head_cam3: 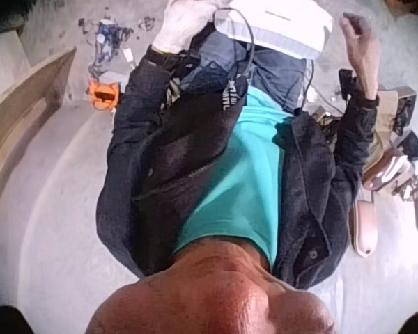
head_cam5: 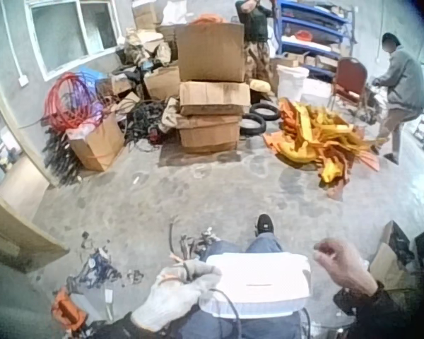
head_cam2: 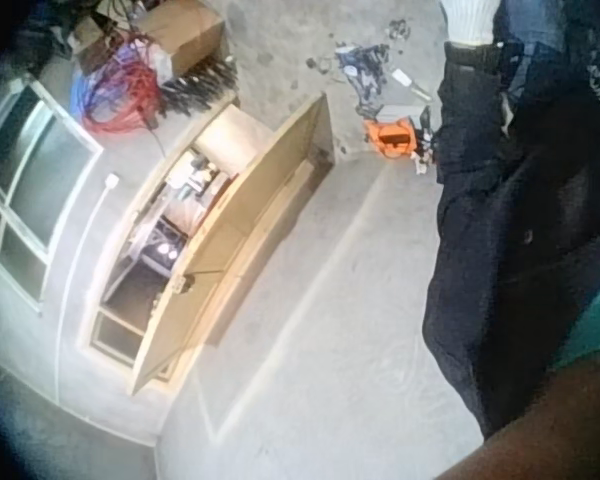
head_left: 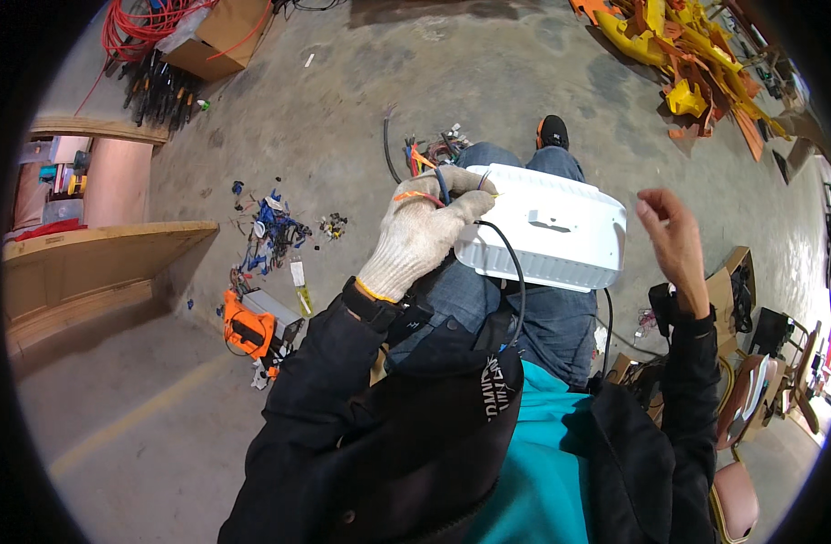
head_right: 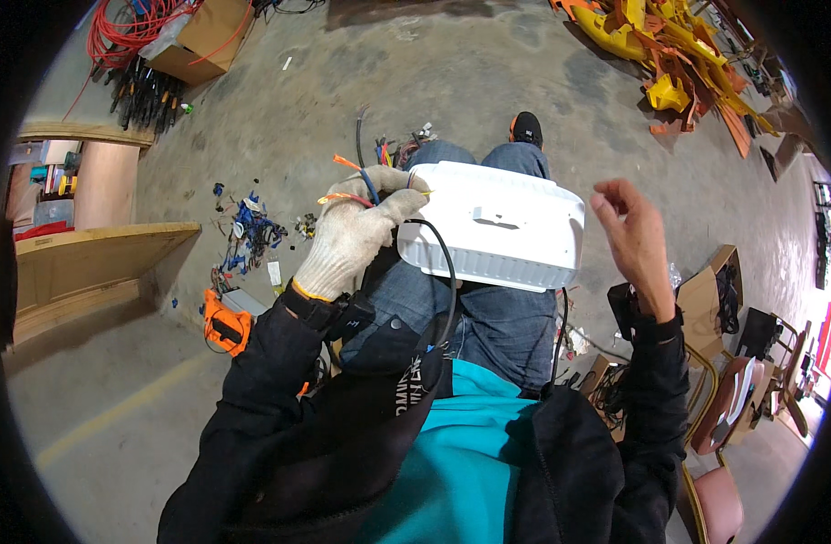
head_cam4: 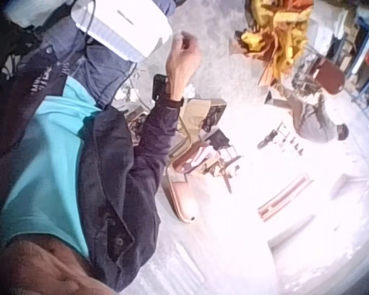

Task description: Stripping electrical wires and preparing them for connection to a controller.

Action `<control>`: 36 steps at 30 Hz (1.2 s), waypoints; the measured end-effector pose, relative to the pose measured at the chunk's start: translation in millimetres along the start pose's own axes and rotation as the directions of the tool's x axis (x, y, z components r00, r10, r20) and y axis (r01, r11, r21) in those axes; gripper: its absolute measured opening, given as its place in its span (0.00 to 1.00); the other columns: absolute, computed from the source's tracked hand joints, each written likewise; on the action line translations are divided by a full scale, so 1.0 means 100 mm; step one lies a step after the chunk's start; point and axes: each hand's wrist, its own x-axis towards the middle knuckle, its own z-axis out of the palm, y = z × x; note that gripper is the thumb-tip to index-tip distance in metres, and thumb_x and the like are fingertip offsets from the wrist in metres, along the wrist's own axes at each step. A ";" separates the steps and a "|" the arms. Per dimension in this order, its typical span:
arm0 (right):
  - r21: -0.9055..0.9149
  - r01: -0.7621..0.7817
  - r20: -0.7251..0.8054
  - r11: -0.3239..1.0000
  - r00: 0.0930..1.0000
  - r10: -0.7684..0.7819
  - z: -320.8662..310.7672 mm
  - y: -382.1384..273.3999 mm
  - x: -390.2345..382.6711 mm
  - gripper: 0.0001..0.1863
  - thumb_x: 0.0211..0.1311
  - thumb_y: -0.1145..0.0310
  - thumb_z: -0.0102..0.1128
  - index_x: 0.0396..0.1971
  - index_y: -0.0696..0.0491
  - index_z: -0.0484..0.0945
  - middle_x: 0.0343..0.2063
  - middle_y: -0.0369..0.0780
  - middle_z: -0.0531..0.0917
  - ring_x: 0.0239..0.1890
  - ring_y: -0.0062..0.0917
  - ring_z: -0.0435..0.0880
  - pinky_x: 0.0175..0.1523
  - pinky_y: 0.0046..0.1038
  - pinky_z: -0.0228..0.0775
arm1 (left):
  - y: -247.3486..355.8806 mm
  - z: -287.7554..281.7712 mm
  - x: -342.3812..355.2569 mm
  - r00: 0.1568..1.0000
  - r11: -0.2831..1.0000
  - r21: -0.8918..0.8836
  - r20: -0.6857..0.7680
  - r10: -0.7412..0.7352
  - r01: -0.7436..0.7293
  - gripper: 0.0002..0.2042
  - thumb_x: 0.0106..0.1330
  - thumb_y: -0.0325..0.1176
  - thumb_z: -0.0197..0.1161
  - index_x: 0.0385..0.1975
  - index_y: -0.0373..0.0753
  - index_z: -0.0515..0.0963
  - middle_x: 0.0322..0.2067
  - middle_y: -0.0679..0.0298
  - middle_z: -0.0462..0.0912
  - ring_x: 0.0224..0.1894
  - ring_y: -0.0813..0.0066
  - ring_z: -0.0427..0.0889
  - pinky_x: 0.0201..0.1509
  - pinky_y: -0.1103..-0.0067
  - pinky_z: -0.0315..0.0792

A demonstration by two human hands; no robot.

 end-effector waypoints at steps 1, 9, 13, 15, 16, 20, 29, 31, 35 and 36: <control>-0.055 0.133 -0.107 0.990 0.985 -0.138 -0.05 -0.18 0.04 0.15 0.71 0.64 0.62 0.49 0.58 0.82 0.35 0.39 0.86 0.37 0.21 0.83 0.43 0.26 0.76 | 0.01 0.01 0.01 1.000 1.000 -0.002 0.000 0.002 -0.002 0.09 0.68 0.33 0.69 0.44 0.37 0.85 0.37 0.65 0.88 0.39 0.79 0.83 0.43 0.79 0.76; 0.163 0.355 0.207 0.921 0.900 -0.384 0.67 -1.35 0.19 0.15 0.63 0.63 0.70 0.41 0.59 0.85 0.34 0.42 0.87 0.36 0.26 0.84 0.42 0.29 0.75 | -0.29 0.04 0.10 0.994 0.990 -0.110 0.059 0.091 -0.084 0.10 0.67 0.34 0.70 0.43 0.36 0.85 0.36 0.67 0.88 0.37 0.80 0.82 0.43 0.78 0.75; 0.228 0.211 0.308 0.951 0.910 -0.276 0.79 -1.42 0.24 0.15 0.64 0.63 0.69 0.37 0.62 0.85 0.29 0.40 0.86 0.33 0.23 0.82 0.42 0.28 0.74 | -0.27 0.00 0.09 0.989 0.987 -0.088 0.058 0.138 -0.133 0.10 0.67 0.34 0.70 0.43 0.36 0.85 0.36 0.67 0.87 0.38 0.80 0.82 0.44 0.77 0.75; 0.242 0.206 0.310 0.948 0.909 -0.277 0.82 -1.42 0.25 0.14 0.64 0.63 0.69 0.36 0.62 0.85 0.28 0.39 0.86 0.33 0.22 0.81 0.41 0.27 0.73 | -0.24 -0.01 0.07 0.984 0.987 -0.027 0.076 0.163 -0.161 0.10 0.67 0.35 0.70 0.43 0.36 0.85 0.36 0.67 0.87 0.39 0.80 0.82 0.44 0.78 0.75; 0.257 0.201 0.307 0.945 0.910 -0.277 0.83 -1.42 0.25 0.14 0.65 0.64 0.68 0.36 0.62 0.85 0.28 0.38 0.86 0.32 0.20 0.80 0.41 0.26 0.73 | -0.25 -0.01 0.07 0.984 0.987 -0.028 0.074 0.162 -0.160 0.10 0.67 0.35 0.70 0.43 0.36 0.85 0.36 0.67 0.87 0.39 0.80 0.82 0.44 0.78 0.75; 0.297 0.076 0.316 0.952 0.933 -0.173 0.86 -1.35 0.23 0.13 0.66 0.65 0.68 0.36 0.62 0.86 0.28 0.37 0.86 0.31 0.19 0.80 0.39 0.25 0.72 | -0.17 0.00 0.03 0.992 0.993 -0.057 0.060 0.110 -0.107 0.11 0.67 0.36 0.71 0.43 0.37 0.85 0.36 0.68 0.88 0.39 0.80 0.82 0.43 0.79 0.75; 0.406 0.138 0.260 0.903 0.930 -0.260 1.00 -1.20 0.18 0.13 0.68 0.64 0.66 0.37 0.62 0.85 0.30 0.38 0.87 0.32 0.19 0.81 0.41 0.24 0.73 | -0.19 -0.01 -0.02 1.000 0.931 -0.365 0.030 -0.002 0.012 0.12 0.68 0.38 0.70 0.45 0.39 0.84 0.32 0.70 0.84 0.25 0.87 0.75 0.29 0.85 0.70; 0.401 0.136 0.239 0.906 0.939 -0.247 1.02 -1.19 0.15 0.13 0.68 0.64 0.66 0.37 0.62 0.85 0.30 0.37 0.87 0.33 0.19 0.80 0.43 0.24 0.73 | -0.20 0.00 -0.02 1.000 0.916 -0.402 0.015 0.010 -0.003 0.12 0.69 0.36 0.70 0.46 0.38 0.83 0.32 0.69 0.85 0.23 0.88 0.74 0.26 0.87 0.69; 0.393 0.102 0.242 0.914 0.947 -0.210 1.03 -1.17 0.09 0.13 0.68 0.64 0.66 0.38 0.61 0.85 0.30 0.37 0.86 0.33 0.18 0.80 0.42 0.24 0.73 | -0.25 -0.01 -0.01 0.999 0.910 -0.411 0.042 -0.035 0.049 0.12 0.69 0.36 0.68 0.46 0.38 0.83 0.32 0.71 0.83 0.25 0.88 0.75 0.29 0.85 0.70; 0.429 0.106 0.223 0.897 0.950 -0.219 1.06 -1.12 0.11 0.14 0.69 0.64 0.66 0.38 0.61 0.84 0.29 0.36 0.86 0.32 0.17 0.79 0.41 0.23 0.72 | -0.25 -0.01 0.00 0.999 0.908 -0.417 0.045 -0.029 0.045 0.12 0.69 0.36 0.68 0.47 0.37 0.83 0.33 0.71 0.84 0.25 0.88 0.75 0.29 0.85 0.70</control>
